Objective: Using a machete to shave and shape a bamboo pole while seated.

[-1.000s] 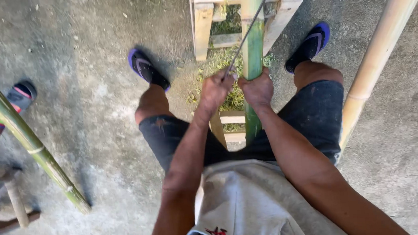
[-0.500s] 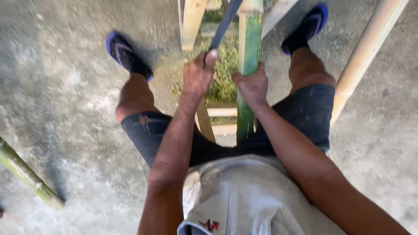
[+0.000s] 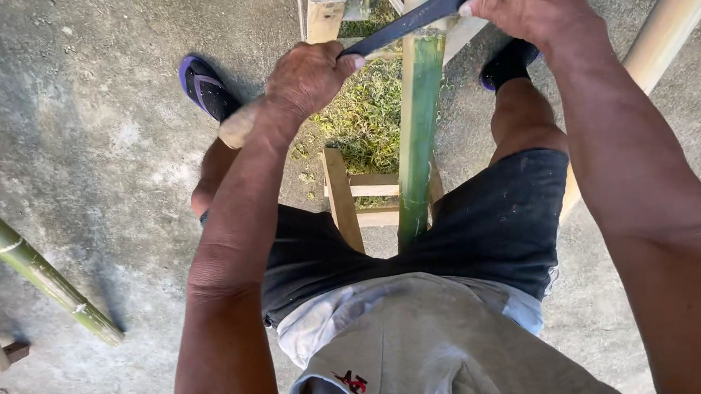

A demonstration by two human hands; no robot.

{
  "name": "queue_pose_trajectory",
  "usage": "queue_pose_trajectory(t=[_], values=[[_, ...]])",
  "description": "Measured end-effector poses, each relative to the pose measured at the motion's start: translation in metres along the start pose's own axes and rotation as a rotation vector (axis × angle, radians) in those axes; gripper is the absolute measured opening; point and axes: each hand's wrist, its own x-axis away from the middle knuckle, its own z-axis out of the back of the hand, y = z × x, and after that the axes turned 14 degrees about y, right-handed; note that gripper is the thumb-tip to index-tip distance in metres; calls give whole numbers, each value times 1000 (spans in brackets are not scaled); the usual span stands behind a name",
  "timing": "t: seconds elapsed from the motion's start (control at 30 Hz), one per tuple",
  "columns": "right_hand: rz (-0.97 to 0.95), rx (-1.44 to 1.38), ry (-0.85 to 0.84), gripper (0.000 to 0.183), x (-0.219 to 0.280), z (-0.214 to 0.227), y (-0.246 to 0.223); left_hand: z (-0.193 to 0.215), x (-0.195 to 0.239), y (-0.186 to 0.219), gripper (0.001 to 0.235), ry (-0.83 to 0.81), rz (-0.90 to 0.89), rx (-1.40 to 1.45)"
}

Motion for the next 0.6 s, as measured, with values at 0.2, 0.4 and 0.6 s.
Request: queue_pose_trajectory(t=[0.2,0.4,0.6], values=[[105,-172,201,46,22,-28,20,11,-11,6,65,125,-177,-262],[169,-112,323,55,17,-37,43,2,-38,16,73,143,-159,-418],[-60,-251,208,62,15,-38,44,12,-30,28,72,132,-147,-376]])
